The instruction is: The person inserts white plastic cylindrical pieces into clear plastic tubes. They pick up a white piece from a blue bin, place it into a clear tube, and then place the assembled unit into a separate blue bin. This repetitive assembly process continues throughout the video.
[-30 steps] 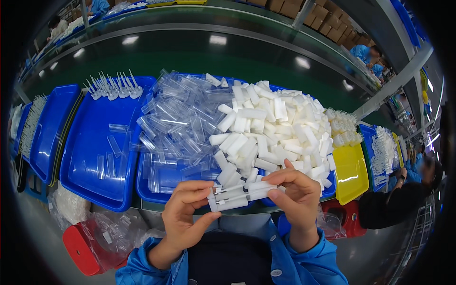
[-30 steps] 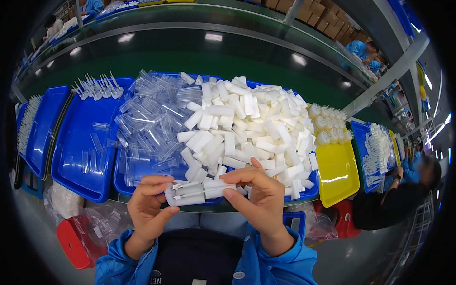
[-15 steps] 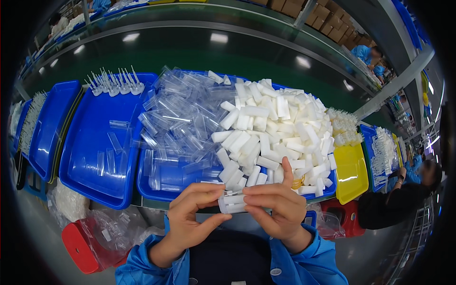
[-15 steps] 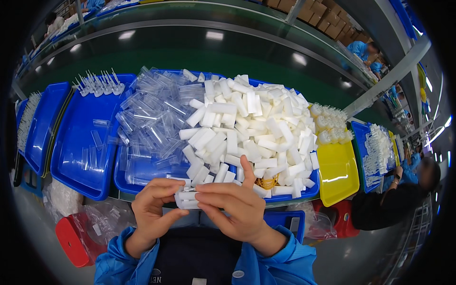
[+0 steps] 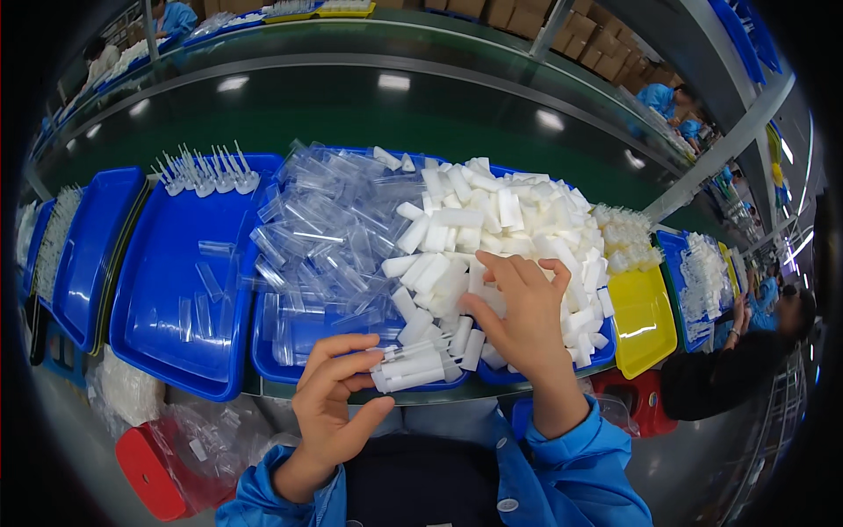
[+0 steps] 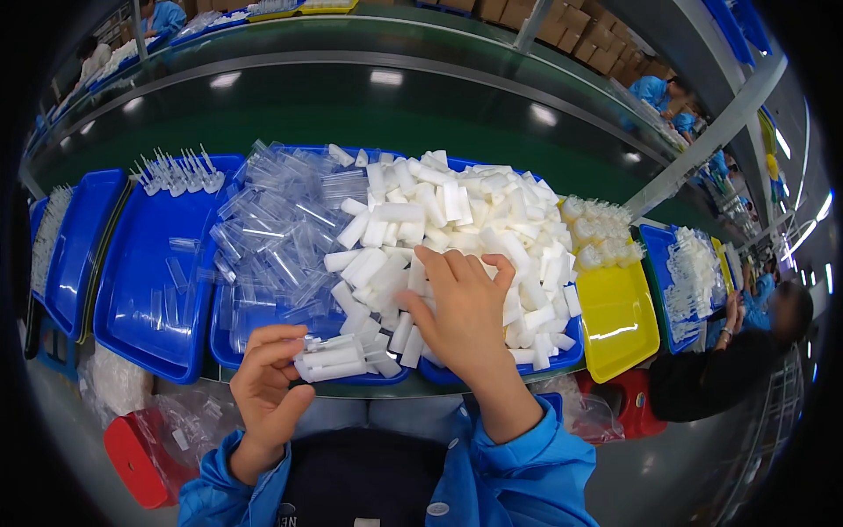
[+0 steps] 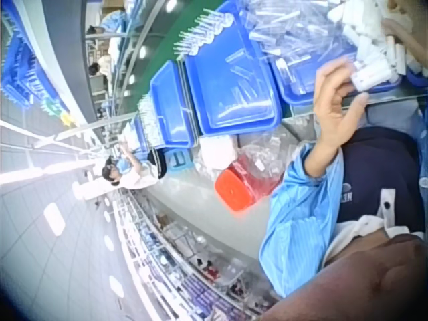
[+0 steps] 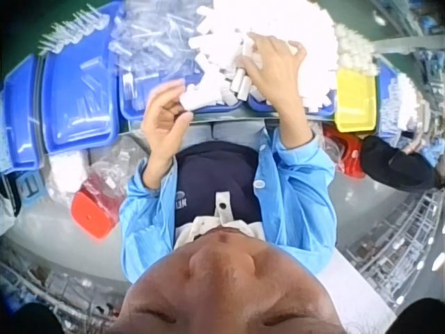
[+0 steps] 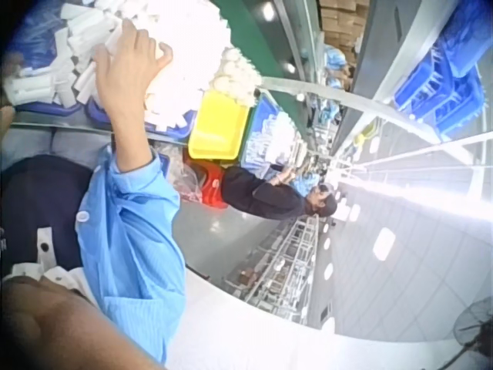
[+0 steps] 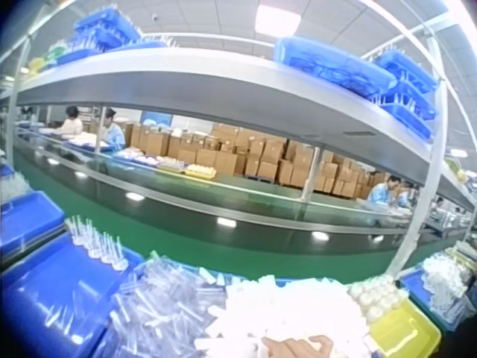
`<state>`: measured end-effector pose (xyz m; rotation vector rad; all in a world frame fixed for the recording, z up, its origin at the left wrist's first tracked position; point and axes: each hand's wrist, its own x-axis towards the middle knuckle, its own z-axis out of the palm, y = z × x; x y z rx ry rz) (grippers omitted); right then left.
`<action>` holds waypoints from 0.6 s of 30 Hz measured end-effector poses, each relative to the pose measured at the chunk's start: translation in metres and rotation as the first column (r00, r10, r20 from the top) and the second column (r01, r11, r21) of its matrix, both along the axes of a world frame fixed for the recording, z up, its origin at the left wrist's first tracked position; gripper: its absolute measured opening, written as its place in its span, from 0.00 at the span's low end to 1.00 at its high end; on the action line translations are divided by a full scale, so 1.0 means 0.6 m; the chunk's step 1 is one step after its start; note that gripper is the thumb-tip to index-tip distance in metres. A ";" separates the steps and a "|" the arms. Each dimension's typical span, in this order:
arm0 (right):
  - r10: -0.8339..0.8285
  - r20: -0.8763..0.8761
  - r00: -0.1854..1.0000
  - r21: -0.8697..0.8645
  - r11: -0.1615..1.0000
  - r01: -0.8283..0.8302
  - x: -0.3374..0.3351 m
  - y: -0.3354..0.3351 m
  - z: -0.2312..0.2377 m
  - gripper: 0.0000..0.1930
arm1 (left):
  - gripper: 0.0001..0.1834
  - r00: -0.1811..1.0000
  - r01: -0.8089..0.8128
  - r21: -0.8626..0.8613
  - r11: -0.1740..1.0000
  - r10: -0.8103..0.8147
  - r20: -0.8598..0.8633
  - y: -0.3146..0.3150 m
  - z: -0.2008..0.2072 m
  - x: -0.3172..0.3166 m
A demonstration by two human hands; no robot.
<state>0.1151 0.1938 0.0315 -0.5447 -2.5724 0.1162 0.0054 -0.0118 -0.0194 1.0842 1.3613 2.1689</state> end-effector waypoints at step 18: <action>0.029 -0.477 0.879 -0.546 0.773 -0.322 0.034 -0.032 0.005 0.07 | 0.26 0.998 0.049 0.002 0.999 -0.049 0.045 -0.003 -0.005 -0.004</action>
